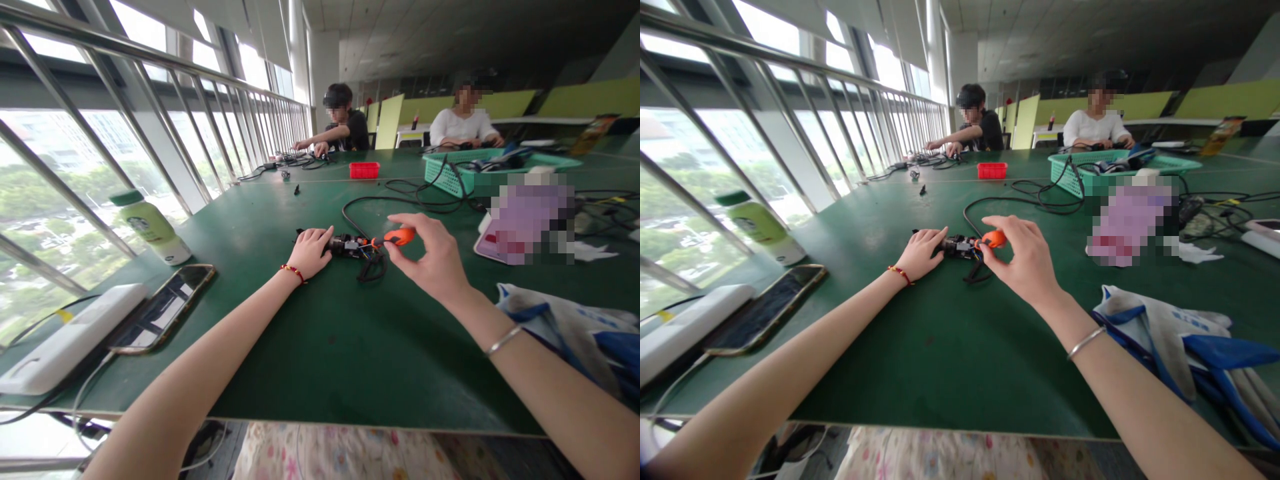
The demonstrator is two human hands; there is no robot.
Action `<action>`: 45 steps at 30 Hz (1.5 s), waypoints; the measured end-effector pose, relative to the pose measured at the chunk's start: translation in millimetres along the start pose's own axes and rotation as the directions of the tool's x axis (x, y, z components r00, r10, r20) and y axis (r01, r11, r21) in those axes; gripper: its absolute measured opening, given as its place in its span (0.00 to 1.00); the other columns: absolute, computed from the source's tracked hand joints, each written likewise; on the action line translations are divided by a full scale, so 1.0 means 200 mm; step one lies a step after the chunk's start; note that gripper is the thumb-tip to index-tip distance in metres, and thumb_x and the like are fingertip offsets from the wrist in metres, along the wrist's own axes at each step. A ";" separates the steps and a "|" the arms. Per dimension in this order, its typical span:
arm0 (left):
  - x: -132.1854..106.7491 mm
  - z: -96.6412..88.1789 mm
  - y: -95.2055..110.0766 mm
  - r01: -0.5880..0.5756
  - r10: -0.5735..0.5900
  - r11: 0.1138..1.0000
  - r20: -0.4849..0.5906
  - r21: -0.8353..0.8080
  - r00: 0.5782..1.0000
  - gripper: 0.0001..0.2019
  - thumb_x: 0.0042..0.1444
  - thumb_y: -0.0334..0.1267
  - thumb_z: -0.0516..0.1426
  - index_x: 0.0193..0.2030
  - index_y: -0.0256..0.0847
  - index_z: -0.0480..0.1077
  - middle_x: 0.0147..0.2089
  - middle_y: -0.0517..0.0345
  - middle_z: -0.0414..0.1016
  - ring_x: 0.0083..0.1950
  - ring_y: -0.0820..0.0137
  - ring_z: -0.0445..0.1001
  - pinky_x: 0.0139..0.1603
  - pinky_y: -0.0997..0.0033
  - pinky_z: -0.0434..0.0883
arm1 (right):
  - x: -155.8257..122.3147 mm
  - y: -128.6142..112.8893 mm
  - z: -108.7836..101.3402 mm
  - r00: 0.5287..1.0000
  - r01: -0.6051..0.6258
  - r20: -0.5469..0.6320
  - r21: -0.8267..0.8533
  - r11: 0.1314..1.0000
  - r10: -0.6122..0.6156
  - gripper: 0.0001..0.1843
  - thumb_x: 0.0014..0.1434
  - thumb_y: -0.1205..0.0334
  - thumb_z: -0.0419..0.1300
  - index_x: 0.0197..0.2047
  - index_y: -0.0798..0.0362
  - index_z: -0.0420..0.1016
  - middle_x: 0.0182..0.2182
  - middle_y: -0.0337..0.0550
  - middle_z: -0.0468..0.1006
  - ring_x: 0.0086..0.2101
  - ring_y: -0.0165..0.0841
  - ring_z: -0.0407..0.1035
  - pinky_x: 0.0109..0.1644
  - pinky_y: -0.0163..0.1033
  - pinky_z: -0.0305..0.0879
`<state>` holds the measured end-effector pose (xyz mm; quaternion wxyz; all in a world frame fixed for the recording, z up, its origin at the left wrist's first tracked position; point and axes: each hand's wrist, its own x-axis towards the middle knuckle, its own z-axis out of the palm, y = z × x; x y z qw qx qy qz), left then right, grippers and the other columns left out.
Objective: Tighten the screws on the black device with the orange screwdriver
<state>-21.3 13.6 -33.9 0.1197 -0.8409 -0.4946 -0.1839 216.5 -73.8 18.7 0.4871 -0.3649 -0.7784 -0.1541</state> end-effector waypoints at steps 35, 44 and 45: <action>0.01 -0.03 -0.04 0.035 -0.026 0.988 0.062 -0.153 0.998 0.22 0.58 0.38 0.53 0.60 0.46 0.65 0.57 0.54 0.68 0.58 0.59 0.62 0.62 0.55 0.59 | -0.02 0.01 0.02 0.994 -0.092 0.062 -0.027 0.995 0.094 0.09 0.54 0.60 0.61 0.39 0.50 0.75 0.32 0.43 0.80 0.37 0.40 0.70 0.43 0.45 0.69; 0.01 -0.04 -0.04 0.049 -0.038 0.985 0.065 -0.165 0.997 0.21 0.57 0.38 0.54 0.59 0.46 0.66 0.57 0.55 0.69 0.58 0.59 0.62 0.62 0.56 0.58 | -0.01 0.00 0.01 0.996 -0.081 0.035 -0.025 0.996 0.082 0.11 0.54 0.61 0.61 0.42 0.51 0.74 0.35 0.44 0.80 0.35 0.39 0.71 0.43 0.45 0.69; 0.01 -0.04 -0.04 0.050 -0.040 0.985 0.066 -0.166 0.997 0.21 0.57 0.38 0.53 0.59 0.46 0.66 0.57 0.55 0.69 0.58 0.59 0.62 0.62 0.56 0.58 | -0.01 0.00 0.01 0.998 -0.063 0.025 -0.018 0.998 0.063 0.12 0.55 0.62 0.60 0.44 0.52 0.73 0.36 0.44 0.79 0.35 0.38 0.71 0.44 0.45 0.69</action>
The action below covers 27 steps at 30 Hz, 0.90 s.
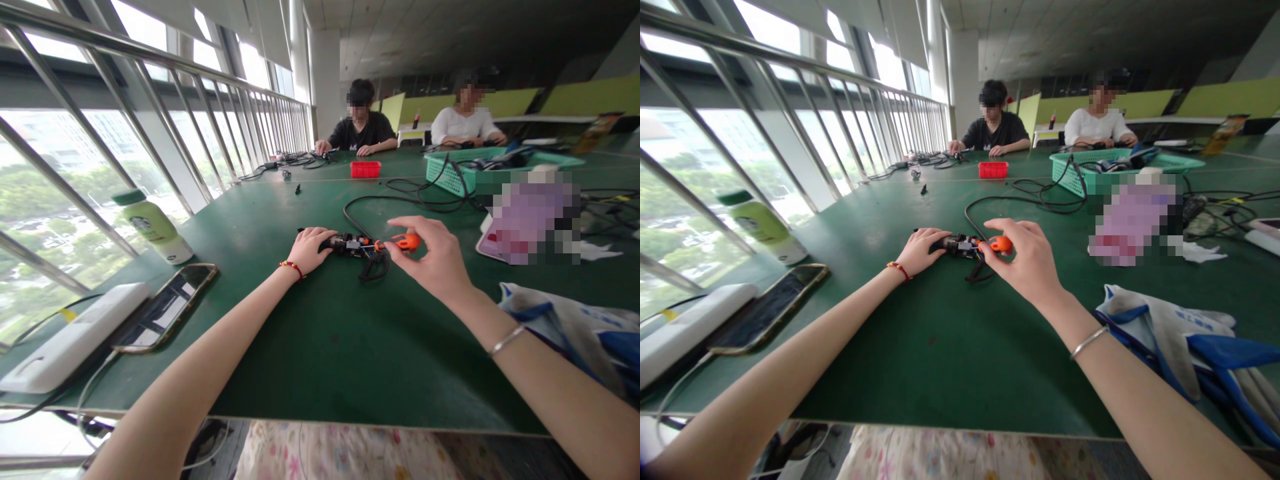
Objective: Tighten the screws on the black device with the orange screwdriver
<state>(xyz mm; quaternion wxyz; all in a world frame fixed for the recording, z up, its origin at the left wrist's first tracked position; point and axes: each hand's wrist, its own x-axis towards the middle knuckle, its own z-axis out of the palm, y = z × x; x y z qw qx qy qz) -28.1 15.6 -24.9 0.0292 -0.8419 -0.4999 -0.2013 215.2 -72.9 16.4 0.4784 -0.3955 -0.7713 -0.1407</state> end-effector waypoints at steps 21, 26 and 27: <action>-0.01 0.01 0.01 0.017 -0.017 1.000 -0.031 -0.007 0.999 0.20 0.58 0.40 0.53 0.58 0.47 0.66 0.56 0.55 0.69 0.59 0.59 0.62 0.62 0.56 0.57 | -0.01 0.00 0.01 0.999 -0.035 0.015 -0.018 0.999 0.036 0.09 0.53 0.61 0.61 0.39 0.48 0.74 0.30 0.41 0.79 0.35 0.40 0.71 0.43 0.45 0.69; -0.01 0.02 0.01 0.008 -0.008 1.000 -0.029 -0.010 1.000 0.21 0.58 0.41 0.53 0.59 0.47 0.65 0.57 0.55 0.69 0.59 0.59 0.61 0.62 0.56 0.56 | 0.00 0.00 0.00 1.000 -0.006 -0.027 -0.008 1.000 0.005 0.15 0.54 0.63 0.59 0.46 0.50 0.71 0.38 0.44 0.79 0.37 0.38 0.72 0.46 0.45 0.68; -0.01 0.02 0.00 0.007 -0.007 1.000 -0.030 -0.008 1.000 0.21 0.58 0.41 0.53 0.59 0.47 0.65 0.57 0.55 0.69 0.59 0.59 0.61 0.62 0.56 0.56 | 0.00 0.00 0.00 0.999 0.004 -0.040 -0.002 1.000 -0.004 0.16 0.54 0.64 0.59 0.48 0.50 0.70 0.39 0.44 0.79 0.38 0.38 0.72 0.47 0.45 0.68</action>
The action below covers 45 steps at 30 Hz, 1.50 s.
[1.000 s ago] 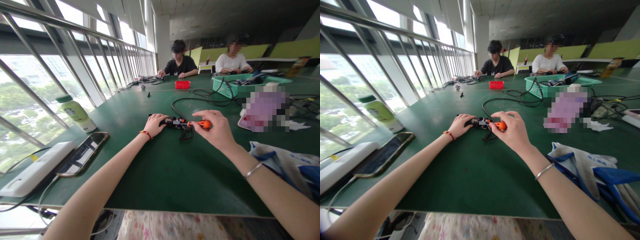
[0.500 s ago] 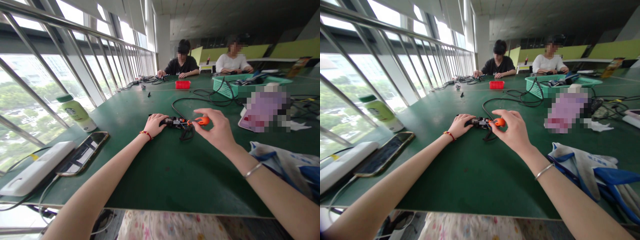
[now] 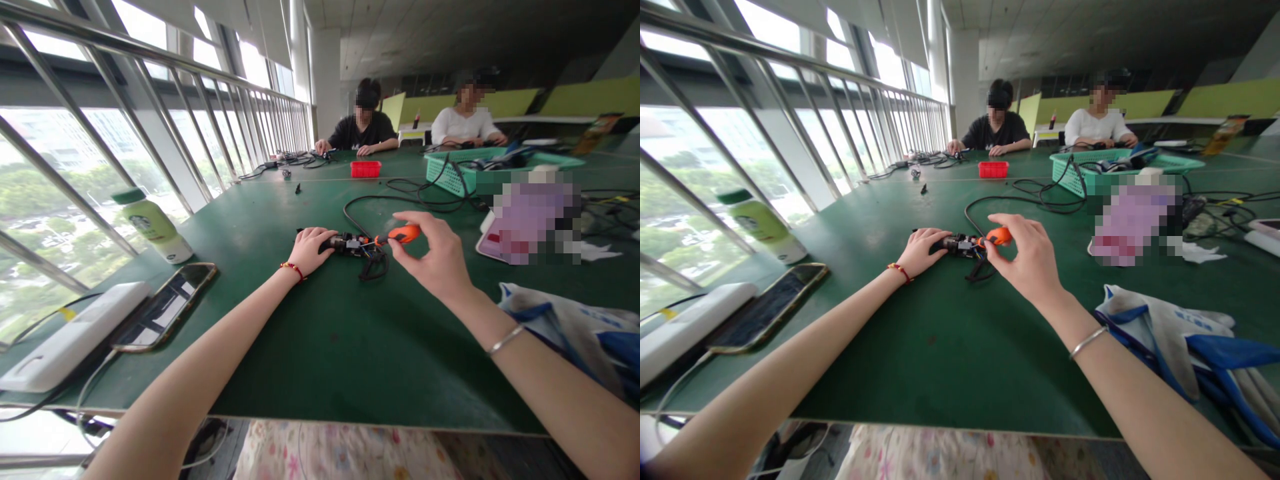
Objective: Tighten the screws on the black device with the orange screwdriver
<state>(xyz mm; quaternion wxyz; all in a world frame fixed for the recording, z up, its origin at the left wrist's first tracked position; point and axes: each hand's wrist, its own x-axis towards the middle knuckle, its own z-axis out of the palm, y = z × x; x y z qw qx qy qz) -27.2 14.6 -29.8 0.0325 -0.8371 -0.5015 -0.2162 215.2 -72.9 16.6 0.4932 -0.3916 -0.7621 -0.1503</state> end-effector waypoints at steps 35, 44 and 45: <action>0.01 -0.04 0.01 -0.074 0.063 0.986 0.077 0.151 0.995 0.23 0.62 0.40 0.49 0.64 0.47 0.59 0.58 0.53 0.68 0.57 0.59 0.62 0.60 0.56 0.59 | 0.00 0.00 0.00 1.000 0.013 0.013 0.011 1.000 -0.013 0.19 0.53 0.65 0.59 0.49 0.49 0.69 0.38 0.44 0.78 0.37 0.39 0.72 0.46 0.45 0.68; 0.01 -0.03 0.01 -0.088 0.081 0.983 0.049 0.164 0.996 0.22 0.62 0.38 0.50 0.62 0.42 0.62 0.59 0.51 0.68 0.57 0.60 0.64 0.61 0.59 0.61 | 0.00 0.00 0.00 0.999 0.015 0.034 0.009 1.000 -0.015 0.11 0.54 0.63 0.59 0.42 0.50 0.72 0.36 0.43 0.80 0.35 0.38 0.72 0.45 0.45 0.67; 0.01 -0.03 0.01 -0.087 0.080 0.983 0.047 0.163 0.996 0.21 0.62 0.38 0.50 0.62 0.42 0.62 0.58 0.51 0.68 0.57 0.60 0.64 0.61 0.59 0.61 | 0.00 0.00 0.00 0.999 0.012 0.036 0.013 1.000 -0.012 0.11 0.54 0.64 0.59 0.43 0.50 0.71 0.36 0.43 0.79 0.36 0.38 0.72 0.45 0.45 0.67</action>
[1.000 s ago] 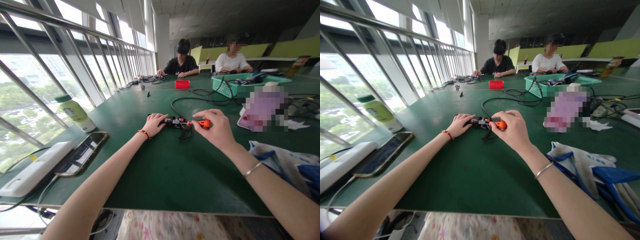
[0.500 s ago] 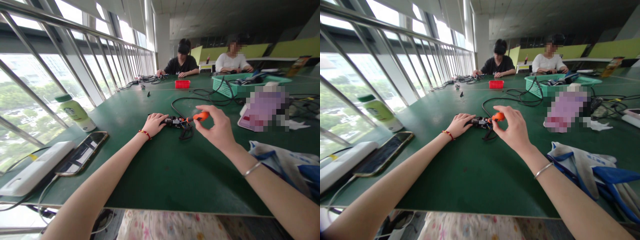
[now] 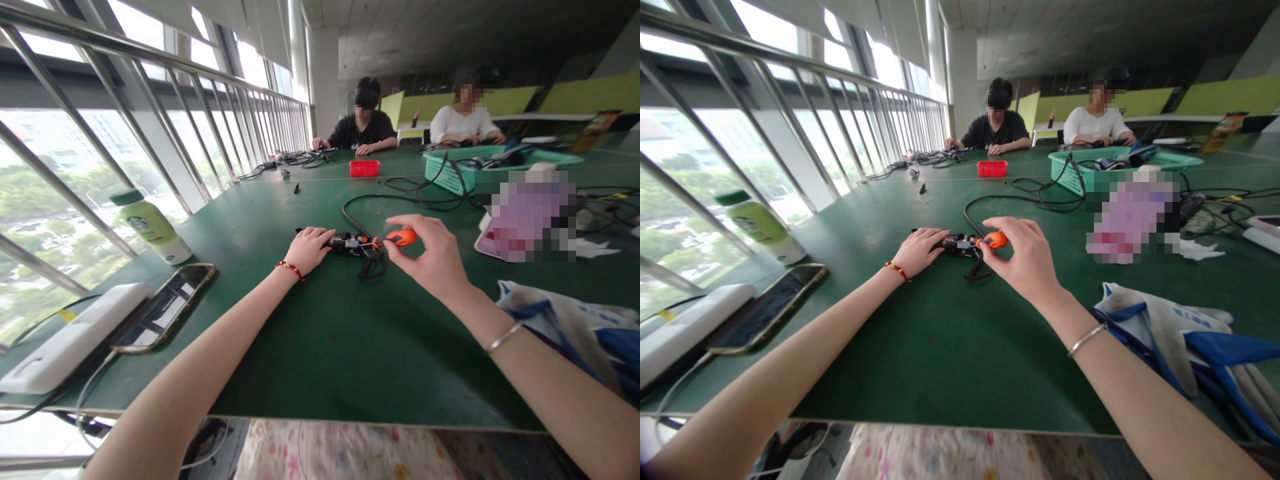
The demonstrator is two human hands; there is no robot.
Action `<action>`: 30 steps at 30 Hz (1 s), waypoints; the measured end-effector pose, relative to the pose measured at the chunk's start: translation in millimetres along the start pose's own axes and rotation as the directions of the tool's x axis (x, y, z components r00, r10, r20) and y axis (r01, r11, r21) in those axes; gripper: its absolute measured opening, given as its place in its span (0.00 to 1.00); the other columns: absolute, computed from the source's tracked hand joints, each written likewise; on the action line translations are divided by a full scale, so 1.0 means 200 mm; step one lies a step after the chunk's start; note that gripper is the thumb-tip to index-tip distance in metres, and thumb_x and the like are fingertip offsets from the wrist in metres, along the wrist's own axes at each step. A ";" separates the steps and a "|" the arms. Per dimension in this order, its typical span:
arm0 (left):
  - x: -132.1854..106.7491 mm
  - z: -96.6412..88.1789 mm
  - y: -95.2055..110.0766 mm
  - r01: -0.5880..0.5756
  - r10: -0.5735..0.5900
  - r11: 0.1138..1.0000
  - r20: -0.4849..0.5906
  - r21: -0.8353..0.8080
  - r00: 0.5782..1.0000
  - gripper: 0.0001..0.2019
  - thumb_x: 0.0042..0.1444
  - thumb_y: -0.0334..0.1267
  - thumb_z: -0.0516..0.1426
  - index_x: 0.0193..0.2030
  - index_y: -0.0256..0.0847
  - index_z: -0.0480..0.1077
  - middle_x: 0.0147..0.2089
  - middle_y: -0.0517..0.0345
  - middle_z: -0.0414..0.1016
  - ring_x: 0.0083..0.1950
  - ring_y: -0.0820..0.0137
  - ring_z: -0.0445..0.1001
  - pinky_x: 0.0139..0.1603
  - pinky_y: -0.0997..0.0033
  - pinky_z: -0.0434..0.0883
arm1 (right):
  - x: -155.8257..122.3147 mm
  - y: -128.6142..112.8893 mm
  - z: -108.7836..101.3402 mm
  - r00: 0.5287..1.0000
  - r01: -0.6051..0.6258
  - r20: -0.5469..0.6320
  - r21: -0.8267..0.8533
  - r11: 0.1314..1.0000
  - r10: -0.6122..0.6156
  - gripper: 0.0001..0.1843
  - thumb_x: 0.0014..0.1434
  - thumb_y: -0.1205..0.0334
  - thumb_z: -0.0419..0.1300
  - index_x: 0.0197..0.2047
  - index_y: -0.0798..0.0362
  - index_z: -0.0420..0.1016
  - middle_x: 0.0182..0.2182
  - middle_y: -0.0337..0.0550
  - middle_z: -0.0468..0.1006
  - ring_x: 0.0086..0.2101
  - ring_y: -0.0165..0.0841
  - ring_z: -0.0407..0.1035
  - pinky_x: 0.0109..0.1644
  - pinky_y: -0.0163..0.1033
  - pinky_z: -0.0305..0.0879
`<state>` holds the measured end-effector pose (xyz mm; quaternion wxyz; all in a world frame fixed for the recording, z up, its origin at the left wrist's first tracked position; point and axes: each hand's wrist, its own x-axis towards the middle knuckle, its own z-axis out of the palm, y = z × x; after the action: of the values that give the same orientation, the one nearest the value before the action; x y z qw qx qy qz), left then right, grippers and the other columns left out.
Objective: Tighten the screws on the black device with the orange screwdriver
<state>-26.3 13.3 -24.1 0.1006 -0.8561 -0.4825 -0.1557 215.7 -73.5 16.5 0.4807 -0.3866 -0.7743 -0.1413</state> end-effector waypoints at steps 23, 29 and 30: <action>-0.01 0.02 -0.01 0.011 -0.012 1.000 -0.035 -0.025 0.999 0.23 0.60 0.42 0.53 0.62 0.44 0.62 0.58 0.52 0.68 0.58 0.59 0.63 0.61 0.57 0.60 | -0.01 0.03 0.02 0.997 -0.046 -0.064 0.069 0.997 0.050 0.28 0.51 0.65 0.59 0.57 0.54 0.63 0.36 0.45 0.74 0.36 0.38 0.70 0.44 0.44 0.67; -0.01 0.02 -0.01 0.013 -0.014 1.000 -0.044 -0.022 0.999 0.22 0.60 0.41 0.53 0.62 0.44 0.63 0.58 0.53 0.69 0.57 0.59 0.63 0.60 0.58 0.60 | -0.01 0.02 0.01 0.997 -0.074 -0.009 0.001 0.997 0.074 0.15 0.54 0.57 0.61 0.45 0.53 0.71 0.19 0.36 0.68 0.29 0.37 0.67 0.41 0.43 0.66; -0.01 0.02 -0.01 0.013 -0.014 1.000 -0.043 -0.022 0.999 0.22 0.60 0.42 0.53 0.62 0.45 0.63 0.58 0.53 0.69 0.57 0.59 0.63 0.60 0.57 0.60 | -0.01 0.02 0.01 0.997 -0.080 -0.020 0.006 0.997 0.080 0.17 0.54 0.58 0.60 0.47 0.53 0.71 0.21 0.37 0.69 0.30 0.37 0.67 0.41 0.43 0.66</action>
<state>-27.5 14.7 -28.5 0.1007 -0.8502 -0.4843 -0.1801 218.2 -70.4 14.2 0.4950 -0.4146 -0.7535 -0.1237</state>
